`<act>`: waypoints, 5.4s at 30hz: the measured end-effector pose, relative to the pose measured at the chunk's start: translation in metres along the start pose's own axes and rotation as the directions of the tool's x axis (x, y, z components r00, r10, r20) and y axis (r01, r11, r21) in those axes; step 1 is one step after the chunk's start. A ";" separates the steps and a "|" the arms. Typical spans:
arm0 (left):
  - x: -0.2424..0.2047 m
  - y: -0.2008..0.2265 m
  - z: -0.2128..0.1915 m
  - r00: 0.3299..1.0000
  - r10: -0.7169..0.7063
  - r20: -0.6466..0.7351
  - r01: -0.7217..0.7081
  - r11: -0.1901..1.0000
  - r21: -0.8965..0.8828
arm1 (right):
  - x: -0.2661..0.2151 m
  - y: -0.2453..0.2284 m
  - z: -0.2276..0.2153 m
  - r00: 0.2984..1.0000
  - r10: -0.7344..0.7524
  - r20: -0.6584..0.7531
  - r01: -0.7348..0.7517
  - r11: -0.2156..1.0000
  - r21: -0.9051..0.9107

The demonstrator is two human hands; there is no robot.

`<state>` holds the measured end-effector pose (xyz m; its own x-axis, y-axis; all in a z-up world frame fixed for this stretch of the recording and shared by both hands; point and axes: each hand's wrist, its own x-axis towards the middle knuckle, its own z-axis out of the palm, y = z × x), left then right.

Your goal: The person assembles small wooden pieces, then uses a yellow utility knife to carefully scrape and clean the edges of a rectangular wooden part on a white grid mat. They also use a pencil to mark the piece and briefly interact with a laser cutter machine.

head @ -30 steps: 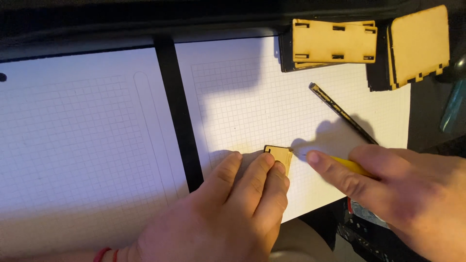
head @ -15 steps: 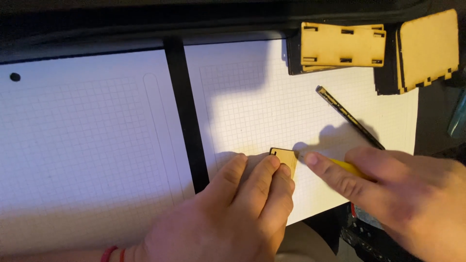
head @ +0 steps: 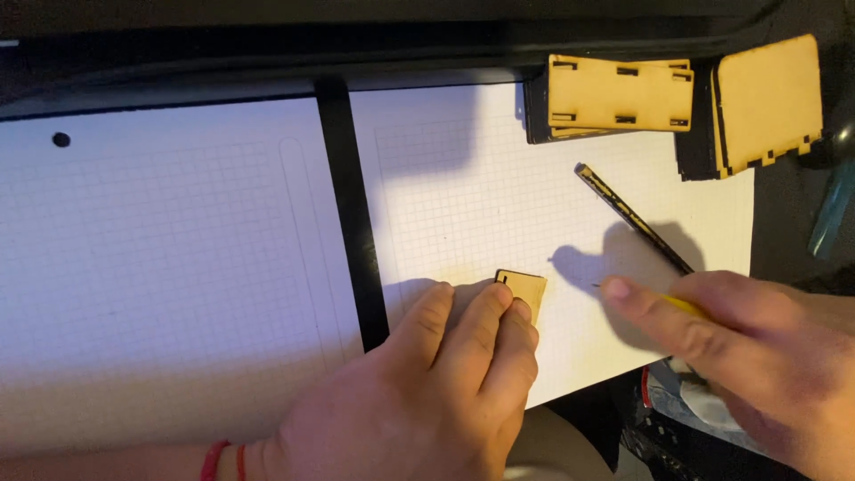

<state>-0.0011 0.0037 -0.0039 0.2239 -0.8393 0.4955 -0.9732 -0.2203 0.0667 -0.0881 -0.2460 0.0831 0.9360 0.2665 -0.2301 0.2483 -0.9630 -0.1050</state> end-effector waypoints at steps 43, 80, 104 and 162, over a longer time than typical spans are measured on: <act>0.005 -0.002 -0.007 1.000 0.014 0.005 -0.014 0.999 0.046 | -0.007 0.002 0.014 0.988 0.004 0.155 0.042 0.956 -0.291; 0.025 -0.018 -0.033 0.923 0.138 0.358 0.048 0.884 -0.465 | -0.032 0.073 0.062 0.901 0.062 -0.429 -0.083 0.996 -0.031; 0.051 0.026 -0.047 0.634 -0.604 0.483 0.769 0.556 -0.315 | -0.015 0.019 0.036 0.953 0.221 -0.207 0.164 0.197 0.966; 0.088 -0.013 -0.065 0.204 -0.266 0.942 0.978 0.099 -0.184 | 0.031 -0.010 0.061 0.853 0.196 -0.484 0.310 0.556 0.771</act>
<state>0.0281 -0.0351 0.0955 0.3544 -0.5811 -0.7326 0.1128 -0.7512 0.6504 -0.0770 -0.2260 0.0177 0.9676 0.0187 0.2518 0.2361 -0.4205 -0.8761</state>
